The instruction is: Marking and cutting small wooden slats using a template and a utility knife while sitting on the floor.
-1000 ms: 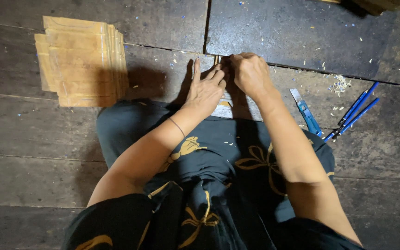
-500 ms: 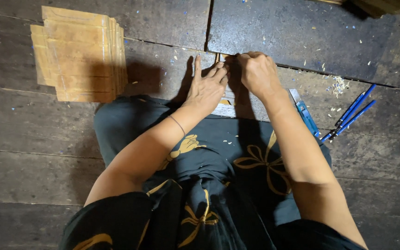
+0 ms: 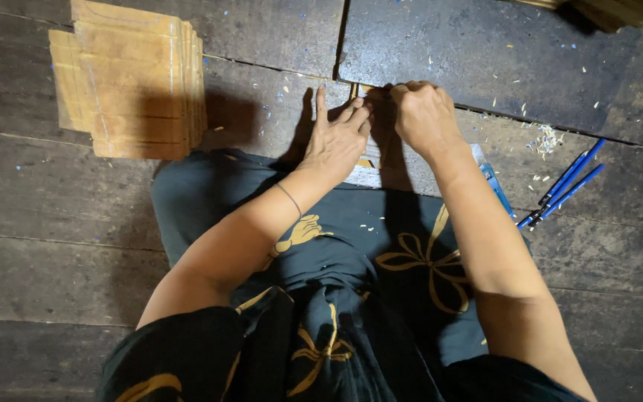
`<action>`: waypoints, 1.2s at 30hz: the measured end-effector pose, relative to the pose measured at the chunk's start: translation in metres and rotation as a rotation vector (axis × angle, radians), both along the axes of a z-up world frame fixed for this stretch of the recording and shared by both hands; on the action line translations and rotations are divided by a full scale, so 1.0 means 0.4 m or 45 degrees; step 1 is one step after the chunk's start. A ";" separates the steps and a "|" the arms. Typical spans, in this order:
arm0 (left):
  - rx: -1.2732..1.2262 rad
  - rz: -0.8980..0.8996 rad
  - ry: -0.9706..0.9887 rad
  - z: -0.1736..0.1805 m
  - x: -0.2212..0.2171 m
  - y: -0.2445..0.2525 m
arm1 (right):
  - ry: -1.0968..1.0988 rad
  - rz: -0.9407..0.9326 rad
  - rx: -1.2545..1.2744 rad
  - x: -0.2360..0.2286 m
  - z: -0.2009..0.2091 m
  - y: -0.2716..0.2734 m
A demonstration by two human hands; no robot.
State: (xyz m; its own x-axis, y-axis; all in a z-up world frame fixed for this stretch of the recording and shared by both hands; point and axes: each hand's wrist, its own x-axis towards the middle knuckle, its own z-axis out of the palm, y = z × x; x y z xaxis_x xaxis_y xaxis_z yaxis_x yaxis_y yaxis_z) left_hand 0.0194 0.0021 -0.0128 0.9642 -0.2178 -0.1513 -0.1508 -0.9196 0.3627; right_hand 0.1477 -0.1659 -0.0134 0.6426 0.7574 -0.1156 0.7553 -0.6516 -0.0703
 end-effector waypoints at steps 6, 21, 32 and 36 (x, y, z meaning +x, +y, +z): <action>0.005 0.005 -0.018 -0.043 0.002 -0.009 | -0.086 0.072 -0.054 0.009 0.008 0.000; 0.034 0.056 -0.081 0.068 -0.006 0.001 | -0.201 0.205 -0.181 0.039 -0.040 0.016; 0.052 0.077 -0.095 0.043 -0.004 -0.006 | -0.294 0.255 -0.273 0.023 -0.067 0.028; 0.066 0.075 -0.068 0.016 -0.003 -0.011 | -0.347 0.323 -0.330 0.008 -0.054 0.020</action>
